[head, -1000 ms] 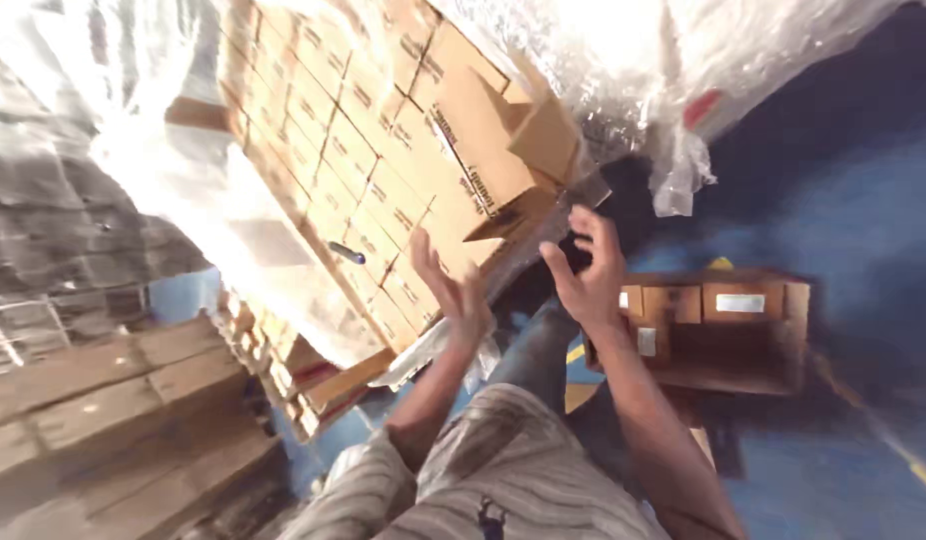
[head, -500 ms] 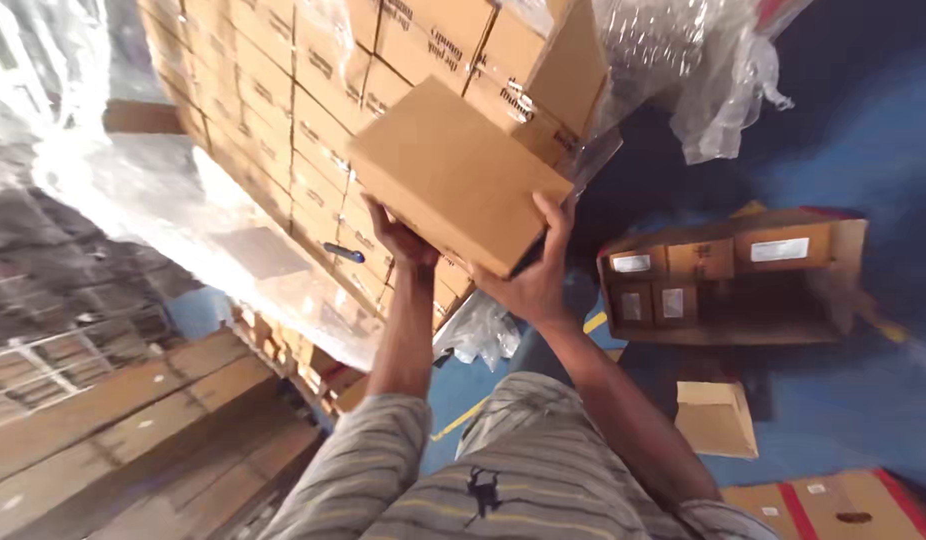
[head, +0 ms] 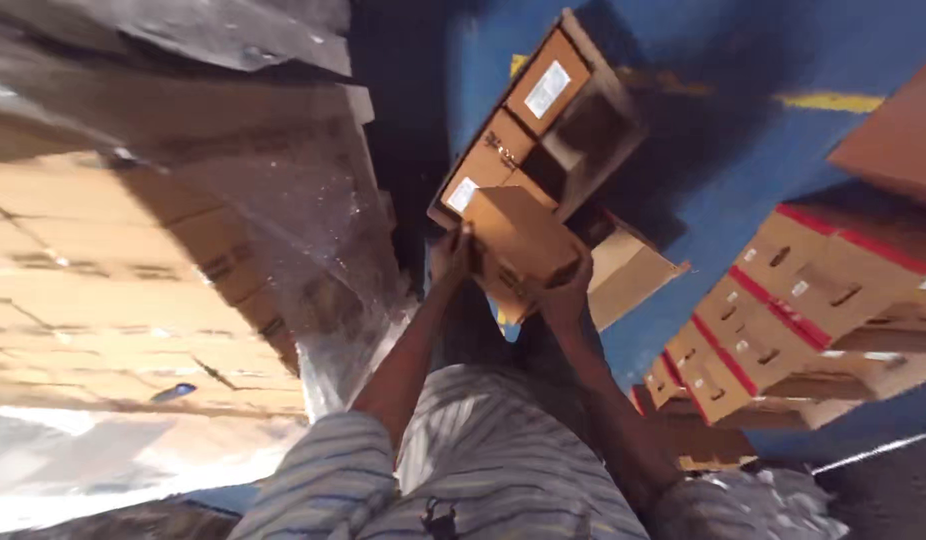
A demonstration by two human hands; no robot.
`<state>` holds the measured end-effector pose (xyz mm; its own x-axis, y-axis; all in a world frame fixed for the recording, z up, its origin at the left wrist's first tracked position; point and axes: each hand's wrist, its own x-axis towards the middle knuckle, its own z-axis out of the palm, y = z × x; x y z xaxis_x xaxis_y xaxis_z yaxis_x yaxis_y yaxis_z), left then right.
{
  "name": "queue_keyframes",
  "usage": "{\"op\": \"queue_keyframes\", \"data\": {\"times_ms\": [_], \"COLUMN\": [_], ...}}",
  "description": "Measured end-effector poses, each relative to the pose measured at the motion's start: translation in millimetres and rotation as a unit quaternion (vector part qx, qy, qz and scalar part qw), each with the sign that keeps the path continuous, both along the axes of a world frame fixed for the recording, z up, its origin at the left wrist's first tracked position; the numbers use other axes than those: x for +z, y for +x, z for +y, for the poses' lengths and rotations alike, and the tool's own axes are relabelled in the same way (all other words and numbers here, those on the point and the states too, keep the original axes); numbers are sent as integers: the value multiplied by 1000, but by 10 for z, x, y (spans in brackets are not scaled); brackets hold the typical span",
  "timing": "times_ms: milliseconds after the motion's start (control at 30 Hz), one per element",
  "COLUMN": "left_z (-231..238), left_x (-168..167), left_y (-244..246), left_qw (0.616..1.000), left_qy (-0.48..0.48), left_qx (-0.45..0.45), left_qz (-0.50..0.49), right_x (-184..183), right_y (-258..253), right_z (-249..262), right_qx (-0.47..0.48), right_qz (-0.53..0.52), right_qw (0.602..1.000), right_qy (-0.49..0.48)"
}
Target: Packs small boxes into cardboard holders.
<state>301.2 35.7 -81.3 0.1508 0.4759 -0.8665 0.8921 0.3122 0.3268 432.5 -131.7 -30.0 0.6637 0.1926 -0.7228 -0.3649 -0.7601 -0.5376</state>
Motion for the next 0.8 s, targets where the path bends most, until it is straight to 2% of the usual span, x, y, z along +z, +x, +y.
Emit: {"op": "queue_keyframes", "data": {"times_ms": [33, 100, 200, 267, 333, 400, 467, 533, 600, 700, 800], "left_z": [-157, -432, -663, -621, -541, -516, -559, -674, -728, -690, -663], "left_x": [-292, -934, -1851, -2450, -2863, -3036, -3015, -2966, -2927, -2899, -2839], "left_y": [314, 844, 1431, 1725, 1850, 1817, 1773, 1680, 1620, 1648, 1664], "left_qw": [999, 996, 998, 998, 995, 994, 997, 994, 991, 991, 988], "left_qy": [-16, -31, -36, -32, -30, -16, 9, 51, 80, 114, 154], "left_qx": [-52, -86, -53, -42, -28, 3, 51, 98, 107, 74, 26], "left_qz": [3, -23, -27, 27, 92, 110, 65, -2, -15, 9, -9], "right_x": [-258, -784, -1571, -2173, -2709, -3156, -3422, -3435, -3402, -3396, -3358], "right_y": [202, 605, 1160, 1482, 1700, 1817, 1892, 1913, 1894, 1921, 1940], "right_z": [-174, -371, -336, -203, -98, -102, -215, -337, -373, -350, -355], "right_qx": [-10, -8, 28, 35, 44, 23, -41, -65, -72, -82, -91], "right_qz": [-11, -35, -46, -42, -2, 48, 102, 149, 181, 220, 234], "right_qw": [1000, 998, 992, 990, 992, 996, 994, 985, 979, 971, 967], "right_qy": [-25, -51, -117, -131, -118, -70, 1, 51, 66, 51, 29]}}
